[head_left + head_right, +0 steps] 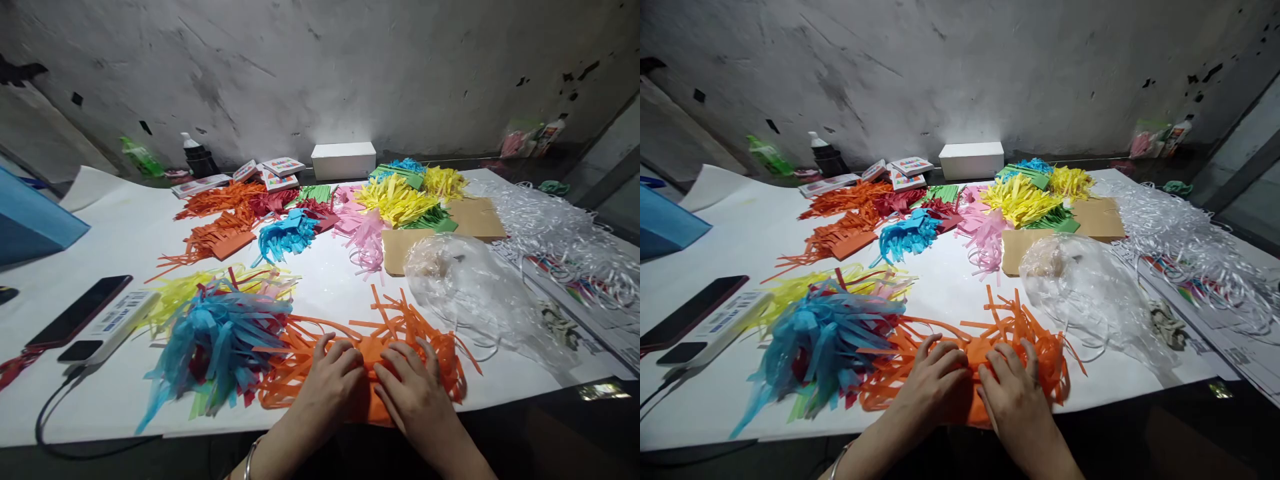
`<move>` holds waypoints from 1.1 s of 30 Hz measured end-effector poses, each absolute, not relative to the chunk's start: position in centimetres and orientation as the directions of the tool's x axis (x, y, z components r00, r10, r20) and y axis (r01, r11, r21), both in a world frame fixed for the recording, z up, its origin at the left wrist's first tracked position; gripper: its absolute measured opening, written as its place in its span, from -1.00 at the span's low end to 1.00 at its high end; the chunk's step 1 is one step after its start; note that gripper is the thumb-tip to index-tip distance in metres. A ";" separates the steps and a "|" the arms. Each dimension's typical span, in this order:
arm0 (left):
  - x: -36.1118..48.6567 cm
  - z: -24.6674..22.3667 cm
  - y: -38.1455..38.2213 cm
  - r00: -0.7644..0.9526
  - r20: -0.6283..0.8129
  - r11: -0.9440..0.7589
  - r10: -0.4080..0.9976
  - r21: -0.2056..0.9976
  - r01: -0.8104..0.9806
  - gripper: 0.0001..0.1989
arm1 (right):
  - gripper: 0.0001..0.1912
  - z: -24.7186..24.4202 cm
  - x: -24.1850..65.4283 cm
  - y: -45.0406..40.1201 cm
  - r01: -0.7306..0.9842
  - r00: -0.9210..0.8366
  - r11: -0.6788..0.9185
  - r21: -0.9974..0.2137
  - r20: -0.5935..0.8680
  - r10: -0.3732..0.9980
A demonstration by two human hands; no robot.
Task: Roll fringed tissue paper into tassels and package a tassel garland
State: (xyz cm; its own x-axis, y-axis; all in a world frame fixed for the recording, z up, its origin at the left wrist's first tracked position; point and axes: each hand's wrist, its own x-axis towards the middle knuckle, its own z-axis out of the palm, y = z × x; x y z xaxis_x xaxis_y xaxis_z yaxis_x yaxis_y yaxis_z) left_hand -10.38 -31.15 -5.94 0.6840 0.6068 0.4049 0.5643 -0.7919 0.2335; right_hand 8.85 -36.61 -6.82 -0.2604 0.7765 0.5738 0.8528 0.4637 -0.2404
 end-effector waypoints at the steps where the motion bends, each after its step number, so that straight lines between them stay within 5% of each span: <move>1: -10.3 -5.9 -31.1 0.683 0.410 -0.795 0.604 0.248 0.554 -0.93 | -0.85 -6.9 8.7 -36.5 0.851 -0.284 0.481 -0.210 0.587 0.758; 7: -10.4 -6.3 -31.5 0.643 0.445 -0.777 0.623 0.264 0.571 -0.92 | -0.71 -7.6 8.5 -36.5 0.835 -0.324 0.523 -0.172 0.616 0.718; 13: -11.1 -7.0 -31.6 0.559 0.480 -0.728 0.676 0.322 0.605 -0.89 | -0.75 -7.6 11.0 -37.3 0.832 -0.235 0.461 -0.308 0.557 0.797; 23: -9.6 -6.4 -31.1 0.496 0.348 -0.563 0.795 0.122 0.817 -0.91 | -0.80 -7.1 9.4 -36.2 0.965 -0.043 0.171 -0.201 0.518 0.854; 29: -10.0 -6.4 -31.0 0.497 0.338 -0.573 0.799 0.181 0.799 -0.94 | -0.73 -7.1 7.8 -35.8 0.878 -0.287 0.454 -0.154 0.590 0.755; 33: -10.6 -6.4 -31.1 0.602 0.432 -0.722 0.671 0.197 0.663 -0.88 | -0.71 -7.1 7.7 -35.5 0.850 -0.270 0.481 -0.216 0.605 0.749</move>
